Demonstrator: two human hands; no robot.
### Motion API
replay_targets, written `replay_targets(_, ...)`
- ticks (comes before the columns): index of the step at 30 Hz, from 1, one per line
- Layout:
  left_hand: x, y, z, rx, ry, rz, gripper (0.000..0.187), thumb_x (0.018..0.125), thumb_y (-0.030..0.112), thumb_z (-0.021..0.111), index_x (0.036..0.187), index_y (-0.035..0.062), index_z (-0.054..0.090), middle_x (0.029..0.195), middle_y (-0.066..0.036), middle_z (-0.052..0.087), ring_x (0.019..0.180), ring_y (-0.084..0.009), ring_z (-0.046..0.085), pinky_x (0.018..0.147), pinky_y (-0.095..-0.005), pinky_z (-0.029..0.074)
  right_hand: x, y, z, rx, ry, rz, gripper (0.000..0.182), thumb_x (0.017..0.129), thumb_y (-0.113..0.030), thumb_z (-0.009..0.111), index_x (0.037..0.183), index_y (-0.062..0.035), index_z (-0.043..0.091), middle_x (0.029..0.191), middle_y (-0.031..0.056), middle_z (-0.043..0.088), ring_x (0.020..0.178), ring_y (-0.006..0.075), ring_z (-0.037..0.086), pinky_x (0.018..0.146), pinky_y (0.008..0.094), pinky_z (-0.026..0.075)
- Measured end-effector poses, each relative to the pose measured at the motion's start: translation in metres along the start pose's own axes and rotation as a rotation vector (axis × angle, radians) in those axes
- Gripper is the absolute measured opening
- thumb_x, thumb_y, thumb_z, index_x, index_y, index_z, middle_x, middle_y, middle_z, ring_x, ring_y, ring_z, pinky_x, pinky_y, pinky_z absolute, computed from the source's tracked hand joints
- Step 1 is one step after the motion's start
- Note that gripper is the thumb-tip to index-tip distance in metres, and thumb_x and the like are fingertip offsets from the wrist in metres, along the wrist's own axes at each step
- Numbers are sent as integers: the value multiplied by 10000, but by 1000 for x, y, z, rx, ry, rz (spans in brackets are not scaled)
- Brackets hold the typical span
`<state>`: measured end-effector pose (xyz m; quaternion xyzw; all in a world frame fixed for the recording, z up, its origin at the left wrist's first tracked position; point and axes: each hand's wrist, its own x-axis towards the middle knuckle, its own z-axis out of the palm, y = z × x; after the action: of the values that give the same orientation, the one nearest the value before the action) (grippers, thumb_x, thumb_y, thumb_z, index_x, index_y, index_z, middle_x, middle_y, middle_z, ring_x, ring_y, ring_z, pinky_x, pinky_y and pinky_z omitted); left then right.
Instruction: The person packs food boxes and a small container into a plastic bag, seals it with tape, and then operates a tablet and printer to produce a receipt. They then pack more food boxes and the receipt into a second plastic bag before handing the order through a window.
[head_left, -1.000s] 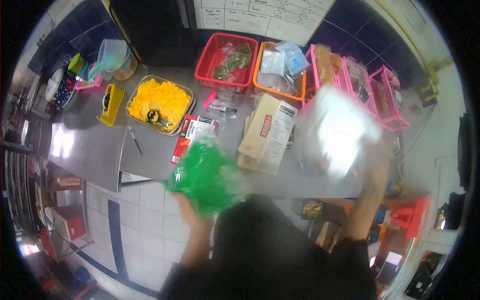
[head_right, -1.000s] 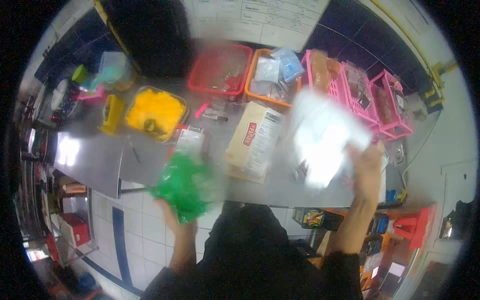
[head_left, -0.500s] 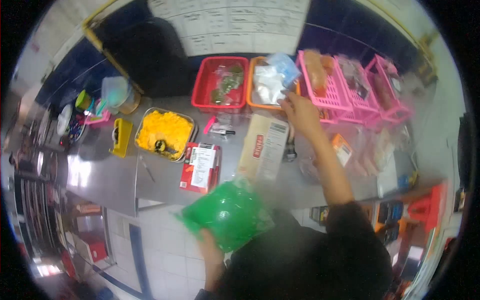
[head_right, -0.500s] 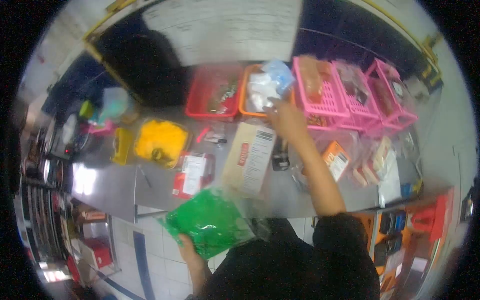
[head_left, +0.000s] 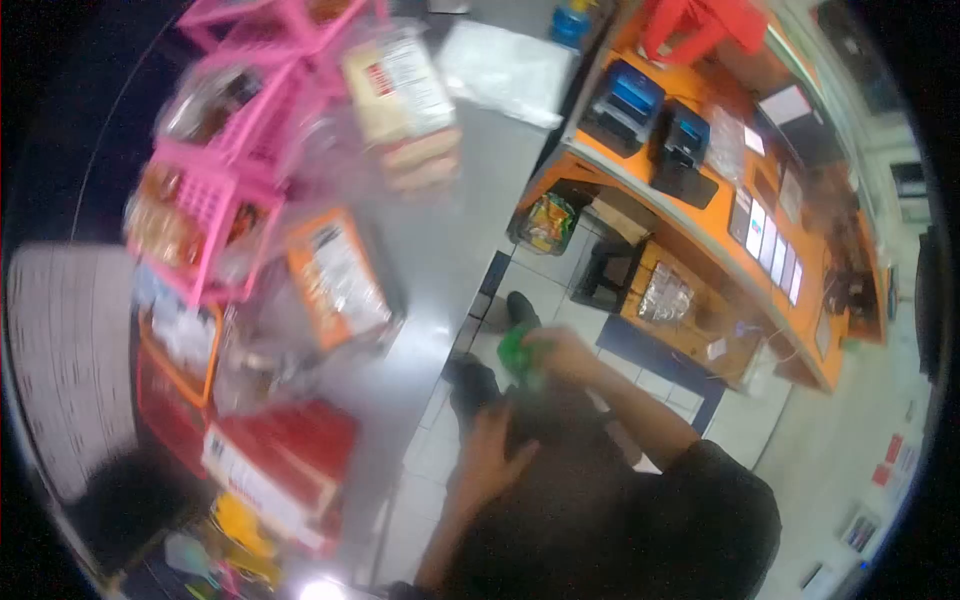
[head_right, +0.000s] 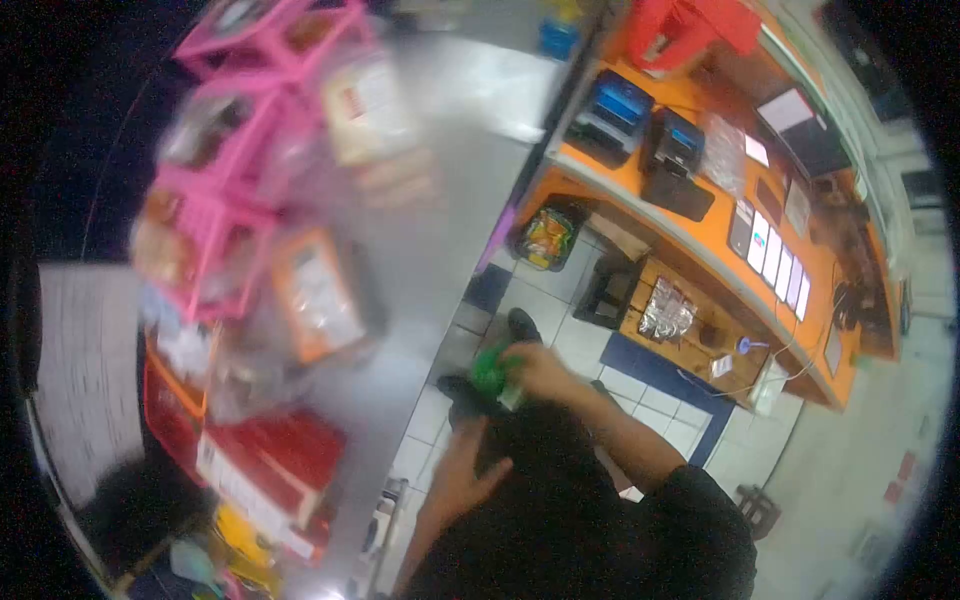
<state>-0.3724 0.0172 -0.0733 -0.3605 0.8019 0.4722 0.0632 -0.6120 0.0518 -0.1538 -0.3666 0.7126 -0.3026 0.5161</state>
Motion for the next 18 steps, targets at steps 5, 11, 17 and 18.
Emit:
replay_targets(5, 70, -13, 64, -327, -391, -380, 615, 911, 382, 607, 1388, 40, 422, 1351, -260, 477, 1235, -370, 498, 1043, -416, 391, 196, 244, -102, -207, 749, 101, 448, 814, -122, 603, 1255, -59, 548, 1237, 215, 580, 1100, 379, 585, 940, 457, 456)
replay_targets(11, 110, -86, 172, -578, 17, -847, 569, 831, 414, 704, 1291, 107, 571, 1248, -182, 595, 1234, -262, 507, 1062, -324, 349, 402, 411, -136, -726, 328, 206, 486, 1010, -336, 350, 1406, -56, 344, 1370, 228, 442, 1207, 358, 485, 1020, 446, 402)
replay_targets(17, 161, -91, 172, -504, -7, -1025, 529, 856, 391, 674, 1280, 91, 573, 1252, -182, 594, 1225, -263, 515, 1044, -330, 372, 475, 543, -97, -261, 60, 94, 442, 985, -294, 430, 1361, -62, 417, 1314, 156, 476, 1208, 277, 466, 1015, 405, 375)
replay_targets(18, 162, -92, 172, -496, -11, -1038, 522, 860, 387, 669, 1278, 89, 574, 1252, -182, 594, 1224, -264, 516, 1041, -331, 376, 478, 568, -89, 209, 51, 48, 435, 981, -287, 443, 1353, -64, 429, 1305, 144, 481, 1208, 264, 463, 1014, 399, 370)
